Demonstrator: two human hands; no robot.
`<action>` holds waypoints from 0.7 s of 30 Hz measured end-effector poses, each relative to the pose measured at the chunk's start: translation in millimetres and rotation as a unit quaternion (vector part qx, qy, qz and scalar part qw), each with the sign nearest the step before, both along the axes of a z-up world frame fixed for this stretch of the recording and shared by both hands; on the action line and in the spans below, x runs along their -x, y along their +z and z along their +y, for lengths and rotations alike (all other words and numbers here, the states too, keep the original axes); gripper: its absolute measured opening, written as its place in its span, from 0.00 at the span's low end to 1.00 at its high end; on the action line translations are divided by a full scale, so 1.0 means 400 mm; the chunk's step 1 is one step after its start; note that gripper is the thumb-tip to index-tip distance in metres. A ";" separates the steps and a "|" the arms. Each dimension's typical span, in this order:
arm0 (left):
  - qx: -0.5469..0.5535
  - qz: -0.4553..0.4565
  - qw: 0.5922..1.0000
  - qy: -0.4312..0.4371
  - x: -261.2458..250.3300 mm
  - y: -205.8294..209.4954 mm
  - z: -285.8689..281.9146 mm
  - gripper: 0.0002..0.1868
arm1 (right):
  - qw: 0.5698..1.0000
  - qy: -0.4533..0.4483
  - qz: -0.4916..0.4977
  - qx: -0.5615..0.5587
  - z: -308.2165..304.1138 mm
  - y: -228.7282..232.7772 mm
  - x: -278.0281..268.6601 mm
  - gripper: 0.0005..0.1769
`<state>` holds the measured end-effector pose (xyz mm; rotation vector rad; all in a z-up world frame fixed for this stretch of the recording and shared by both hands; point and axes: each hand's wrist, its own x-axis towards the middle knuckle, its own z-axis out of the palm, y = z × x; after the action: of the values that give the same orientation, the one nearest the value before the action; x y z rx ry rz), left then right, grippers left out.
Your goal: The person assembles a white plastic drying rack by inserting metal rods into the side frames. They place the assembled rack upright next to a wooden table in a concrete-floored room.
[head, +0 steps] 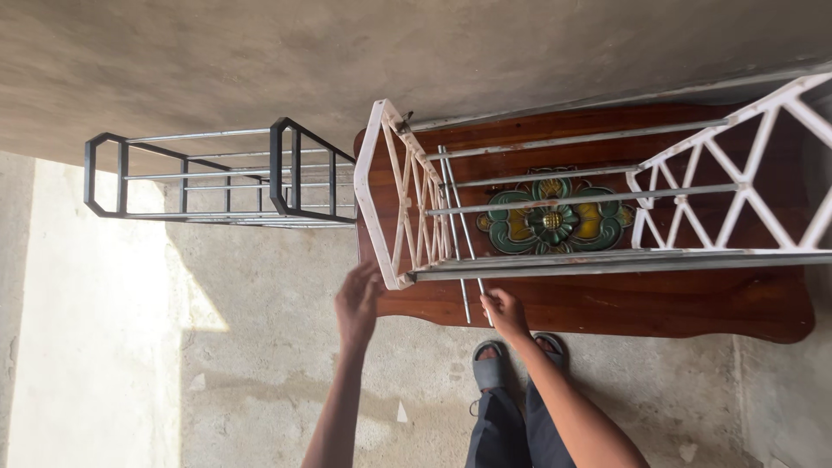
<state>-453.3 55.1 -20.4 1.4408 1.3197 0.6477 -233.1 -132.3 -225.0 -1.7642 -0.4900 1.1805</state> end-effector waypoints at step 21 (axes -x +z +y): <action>-0.272 -0.154 0.937 0.157 -0.255 0.691 -0.278 0.34 | 0.971 0.104 0.096 0.191 -0.618 0.738 -0.428 0.14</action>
<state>-351.1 -56.2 256.0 1.4794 1.1734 1.4814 -61.9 -379.5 70.3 -1.9262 -0.3535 1.6646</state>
